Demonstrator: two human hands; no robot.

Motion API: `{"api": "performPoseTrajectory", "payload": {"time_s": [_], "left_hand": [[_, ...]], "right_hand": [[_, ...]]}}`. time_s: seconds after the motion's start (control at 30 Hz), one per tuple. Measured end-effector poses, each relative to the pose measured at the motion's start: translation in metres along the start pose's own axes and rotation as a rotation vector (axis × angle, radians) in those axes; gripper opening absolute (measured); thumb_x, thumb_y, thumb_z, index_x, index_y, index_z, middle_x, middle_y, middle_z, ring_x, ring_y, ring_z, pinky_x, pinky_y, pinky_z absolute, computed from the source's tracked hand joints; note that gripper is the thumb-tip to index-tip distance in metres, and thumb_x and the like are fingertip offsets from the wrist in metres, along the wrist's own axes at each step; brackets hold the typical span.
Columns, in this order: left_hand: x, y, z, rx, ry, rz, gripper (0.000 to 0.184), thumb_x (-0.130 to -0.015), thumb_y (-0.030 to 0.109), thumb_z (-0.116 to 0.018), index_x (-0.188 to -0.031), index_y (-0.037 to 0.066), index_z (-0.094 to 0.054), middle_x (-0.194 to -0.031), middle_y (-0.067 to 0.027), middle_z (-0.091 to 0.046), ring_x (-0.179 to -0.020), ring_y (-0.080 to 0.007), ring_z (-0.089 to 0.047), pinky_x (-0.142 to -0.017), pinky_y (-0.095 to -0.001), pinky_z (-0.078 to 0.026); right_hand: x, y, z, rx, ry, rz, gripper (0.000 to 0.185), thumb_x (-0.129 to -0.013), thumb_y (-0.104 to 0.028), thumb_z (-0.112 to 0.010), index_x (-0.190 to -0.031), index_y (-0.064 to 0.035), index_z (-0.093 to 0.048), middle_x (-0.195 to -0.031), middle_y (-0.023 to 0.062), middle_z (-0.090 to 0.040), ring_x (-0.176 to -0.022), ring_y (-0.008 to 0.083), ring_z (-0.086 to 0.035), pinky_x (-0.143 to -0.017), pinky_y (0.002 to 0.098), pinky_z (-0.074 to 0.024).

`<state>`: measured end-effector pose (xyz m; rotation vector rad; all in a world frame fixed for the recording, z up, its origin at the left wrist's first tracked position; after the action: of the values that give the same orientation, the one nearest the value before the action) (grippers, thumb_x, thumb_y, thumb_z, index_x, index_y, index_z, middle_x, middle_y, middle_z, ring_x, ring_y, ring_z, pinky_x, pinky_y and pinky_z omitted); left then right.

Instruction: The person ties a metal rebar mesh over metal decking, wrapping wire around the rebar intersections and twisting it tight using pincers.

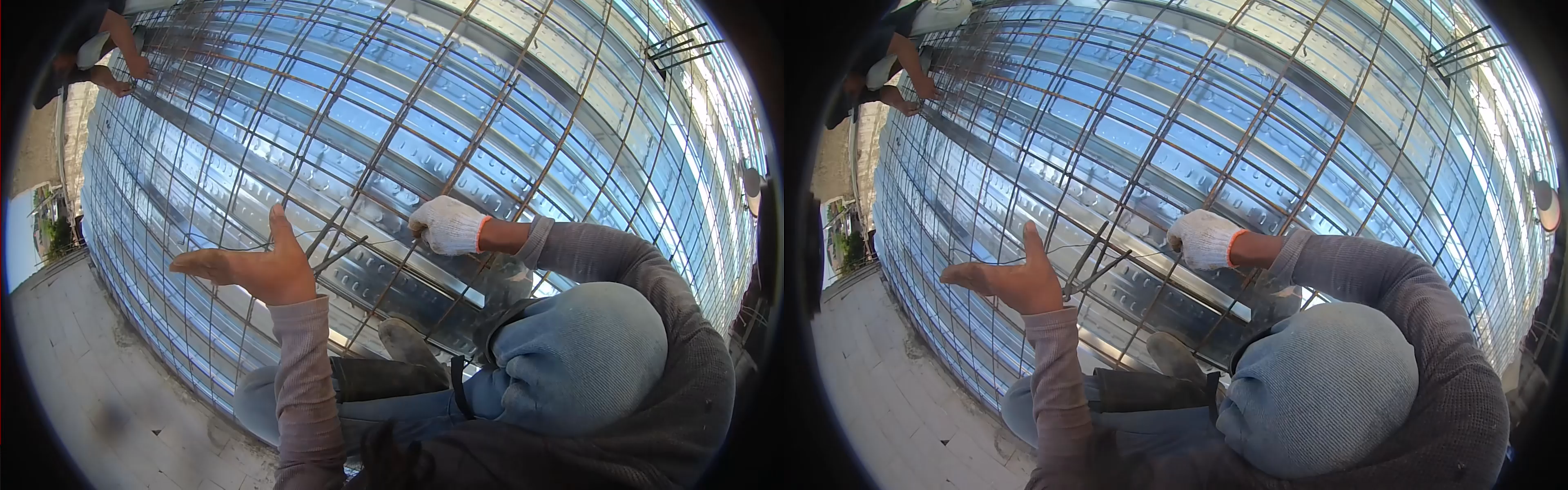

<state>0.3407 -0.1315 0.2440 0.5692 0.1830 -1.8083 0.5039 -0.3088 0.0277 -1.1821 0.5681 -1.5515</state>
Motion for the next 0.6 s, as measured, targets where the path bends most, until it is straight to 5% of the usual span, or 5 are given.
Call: {"api": "performPoseTrajectory", "payload": {"time_s": [0.17,0.23,0.4,0.5,0.6], "left_hand": [[-0.044,0.022,0.085,0.239,0.276,0.113,0.109,-0.09,0.026,-0.078,-0.159,-0.009,-0.002,-0.164,-0.0347,-0.011,-0.156,-0.0416,-0.012,-0.128,-0.053,-0.013],[-0.044,0.063,0.107,0.589,0.208,-0.298,0.079,-0.097,0.013,-0.068,-0.158,-0.006,-0.021,-0.159,-0.0305,-0.034,-0.151,-0.0397,-0.032,-0.127,-0.0488,-0.022],[0.104,0.058,-0.102,0.649,-1.039,-0.119,0.055,-0.099,0.027,-0.068,-0.144,-0.002,-0.054,-0.131,-0.0259,-0.066,-0.125,-0.0378,-0.063,-0.103,-0.041,-0.051],[0.143,0.053,-0.122,0.577,-1.267,-0.034,0.047,-0.098,0.025,-0.071,-0.139,0.002,-0.062,-0.112,-0.0213,-0.075,-0.105,-0.0293,-0.074,-0.091,-0.0374,-0.056],[0.147,0.028,-0.139,0.689,-1.251,0.195,0.029,-0.096,0.015,-0.071,-0.124,0.008,-0.074,-0.083,-0.0116,-0.078,-0.076,-0.0142,-0.074,-0.075,-0.0307,-0.056]], "right_hand": [[0.0,0.002,-0.017,0.215,-0.029,-0.066,0.021,-0.083,-0.009,-0.063,-0.1,-0.0069,-0.075,-0.092,0.0163,-0.073,-0.091,0.0362,-0.071,-0.081,0.0438,-0.0547],[0.0,0.005,-0.024,0.223,-0.032,-0.088,0.021,-0.084,-0.01,-0.064,-0.101,-0.0068,-0.074,-0.092,0.0161,-0.073,-0.09,0.036,-0.071,-0.081,0.0437,-0.0547],[-0.018,-0.034,-0.001,-0.12,0.072,0.12,0.017,-0.085,-0.01,-0.062,-0.098,-0.0063,-0.073,-0.09,0.0167,-0.073,-0.088,0.0364,-0.07,-0.077,0.0464,-0.0541],[-0.021,-0.049,0.021,-0.127,0.18,0.272,0.017,-0.089,-0.012,-0.065,-0.101,-0.0053,-0.074,-0.087,0.0118,-0.074,-0.081,0.0268,-0.072,-0.071,0.0404,-0.055],[-0.027,-0.016,-0.003,-0.572,-0.081,-0.017,0.016,-0.093,-0.016,-0.07,-0.099,-0.0013,-0.073,-0.082,0.005,-0.072,-0.067,0.0097,-0.063,-0.061,0.0294,-0.0526]]}}
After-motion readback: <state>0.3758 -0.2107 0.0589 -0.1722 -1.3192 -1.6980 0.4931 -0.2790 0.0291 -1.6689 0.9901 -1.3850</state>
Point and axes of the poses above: each hand's wrist, its own x-axis away from the middle knuckle, its own z-axis out of the back of the hand, y = z × x, the point moved 10 cm from there along -x, towards the middle knuckle
